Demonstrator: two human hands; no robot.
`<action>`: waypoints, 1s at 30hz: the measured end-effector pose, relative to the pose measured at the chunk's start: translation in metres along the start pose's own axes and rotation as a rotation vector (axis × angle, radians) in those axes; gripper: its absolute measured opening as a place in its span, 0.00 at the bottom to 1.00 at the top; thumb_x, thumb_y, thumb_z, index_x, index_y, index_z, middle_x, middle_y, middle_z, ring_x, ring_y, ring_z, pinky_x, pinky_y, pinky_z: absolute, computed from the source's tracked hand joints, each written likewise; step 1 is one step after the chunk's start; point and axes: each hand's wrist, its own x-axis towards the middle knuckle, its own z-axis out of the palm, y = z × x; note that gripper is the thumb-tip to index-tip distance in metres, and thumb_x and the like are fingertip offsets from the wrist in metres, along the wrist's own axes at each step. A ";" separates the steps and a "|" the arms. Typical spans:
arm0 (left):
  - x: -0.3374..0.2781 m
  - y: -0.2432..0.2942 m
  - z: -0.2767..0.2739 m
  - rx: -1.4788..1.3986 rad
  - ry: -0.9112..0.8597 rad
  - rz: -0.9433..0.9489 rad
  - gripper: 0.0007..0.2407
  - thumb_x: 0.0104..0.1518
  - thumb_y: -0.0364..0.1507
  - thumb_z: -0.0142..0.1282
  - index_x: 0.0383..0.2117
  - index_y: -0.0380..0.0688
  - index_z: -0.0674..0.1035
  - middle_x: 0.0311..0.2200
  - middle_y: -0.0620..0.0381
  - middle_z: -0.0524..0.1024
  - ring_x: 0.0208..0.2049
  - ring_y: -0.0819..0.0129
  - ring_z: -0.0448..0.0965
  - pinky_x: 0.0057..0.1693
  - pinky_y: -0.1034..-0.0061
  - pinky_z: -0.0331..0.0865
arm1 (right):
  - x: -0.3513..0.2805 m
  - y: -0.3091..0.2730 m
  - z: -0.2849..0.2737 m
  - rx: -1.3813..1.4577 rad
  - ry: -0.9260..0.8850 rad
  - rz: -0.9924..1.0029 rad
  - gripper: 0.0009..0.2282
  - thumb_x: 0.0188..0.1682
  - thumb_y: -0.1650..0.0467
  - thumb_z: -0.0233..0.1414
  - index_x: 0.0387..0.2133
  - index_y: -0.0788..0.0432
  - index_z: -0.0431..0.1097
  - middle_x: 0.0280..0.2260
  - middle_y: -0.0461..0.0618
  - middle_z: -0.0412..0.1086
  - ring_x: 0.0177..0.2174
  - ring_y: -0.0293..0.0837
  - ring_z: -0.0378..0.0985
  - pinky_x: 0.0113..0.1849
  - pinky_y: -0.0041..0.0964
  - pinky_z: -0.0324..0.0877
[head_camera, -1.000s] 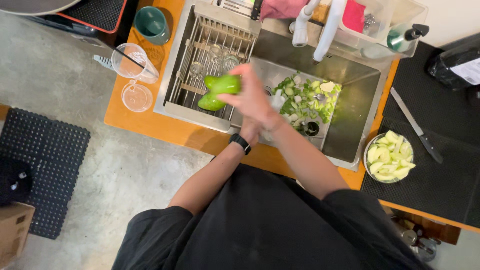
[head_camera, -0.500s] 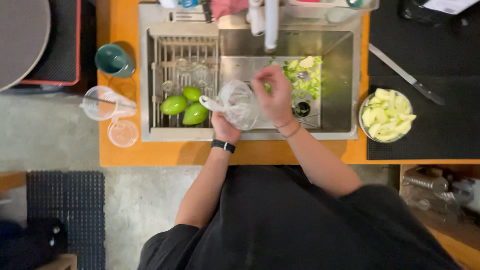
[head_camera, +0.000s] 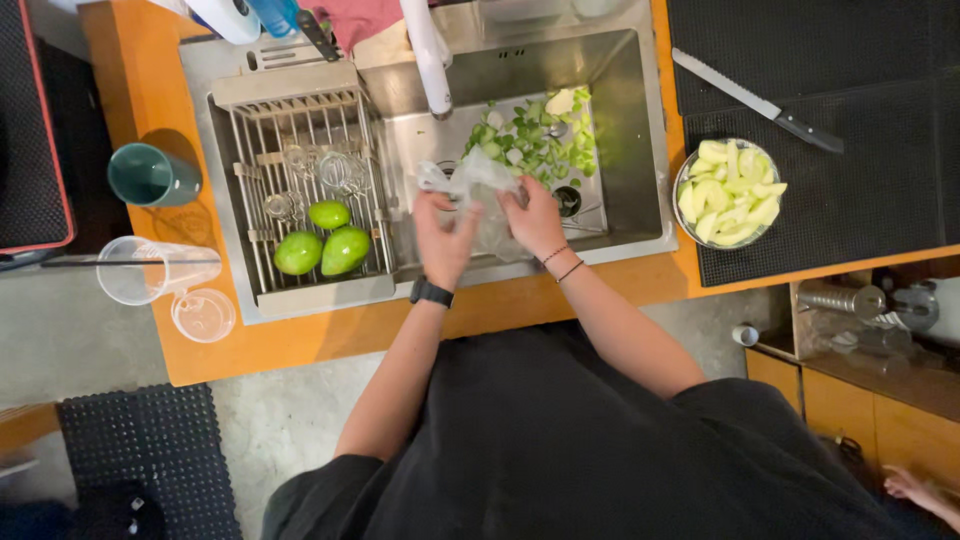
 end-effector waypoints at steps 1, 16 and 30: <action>-0.002 -0.002 0.000 0.183 -0.124 0.028 0.11 0.56 0.29 0.65 0.37 0.45 0.73 0.51 0.48 0.73 0.60 0.48 0.68 0.65 0.59 0.63 | 0.005 0.003 0.001 0.002 -0.004 -0.001 0.16 0.51 0.67 0.60 0.44 0.68 0.70 0.31 0.51 0.74 0.29 0.41 0.78 0.33 0.36 0.72; 0.017 0.021 -0.031 0.850 -0.313 0.002 0.32 0.41 0.16 0.55 0.62 0.35 0.69 0.68 0.31 0.51 0.50 0.38 0.66 0.58 0.56 0.66 | 0.091 0.130 -0.060 -0.832 -0.815 0.026 0.49 0.28 0.60 0.76 0.62 0.58 0.53 0.56 0.70 0.55 0.52 0.67 0.65 0.50 0.53 0.66; 0.000 0.051 -0.043 0.808 -0.091 0.255 0.26 0.44 0.16 0.56 0.55 0.33 0.73 0.67 0.33 0.58 0.57 0.35 0.69 0.60 0.56 0.69 | 0.116 0.087 0.002 -0.294 -0.473 -0.040 0.37 0.33 0.63 0.70 0.54 0.63 0.57 0.50 0.65 0.66 0.50 0.62 0.71 0.52 0.49 0.68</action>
